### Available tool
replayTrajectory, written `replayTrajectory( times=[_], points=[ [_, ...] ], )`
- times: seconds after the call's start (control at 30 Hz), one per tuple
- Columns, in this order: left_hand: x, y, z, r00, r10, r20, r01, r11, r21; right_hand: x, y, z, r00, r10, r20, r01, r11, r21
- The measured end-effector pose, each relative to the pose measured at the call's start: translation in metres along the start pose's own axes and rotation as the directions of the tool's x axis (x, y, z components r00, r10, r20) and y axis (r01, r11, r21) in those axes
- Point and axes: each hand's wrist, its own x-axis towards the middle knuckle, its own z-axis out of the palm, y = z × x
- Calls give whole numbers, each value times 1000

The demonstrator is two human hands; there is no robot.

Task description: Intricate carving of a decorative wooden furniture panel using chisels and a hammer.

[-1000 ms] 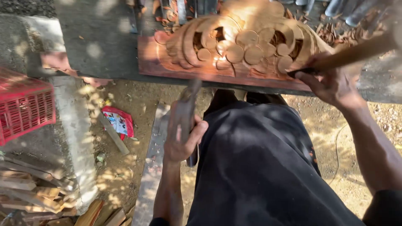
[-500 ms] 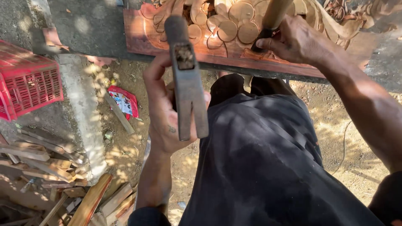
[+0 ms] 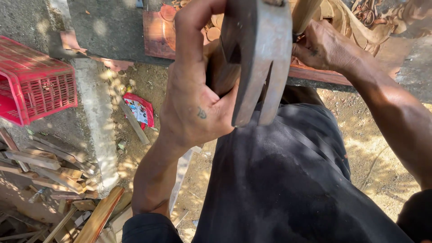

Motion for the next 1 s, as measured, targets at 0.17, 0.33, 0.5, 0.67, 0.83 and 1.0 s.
replayTrajectory(
  times=[0.17,0.33,0.5,0.67,0.83,1.0],
  points=[
    [12,10,-6,998,64,29,-66,993,94,1,3,1,1000,-25,-17,26,999,43],
    [16,9,-13,996,87,36,-92,976,199,2,-7,-6,999,26,25,-28,997,68],
    [28,16,-17,980,182,76,-197,929,314,3,6,-2,999,-45,9,44,994,102],
    [27,22,-18,986,161,47,-166,906,389,8,38,18,963,-259,-78,265,962,66],
    [25,17,-19,975,205,84,-221,893,391,6,74,35,973,-229,-13,229,974,-1],
    [32,25,-16,984,164,69,-178,921,348,0,64,30,956,-282,-74,288,953,91]
  ],
)
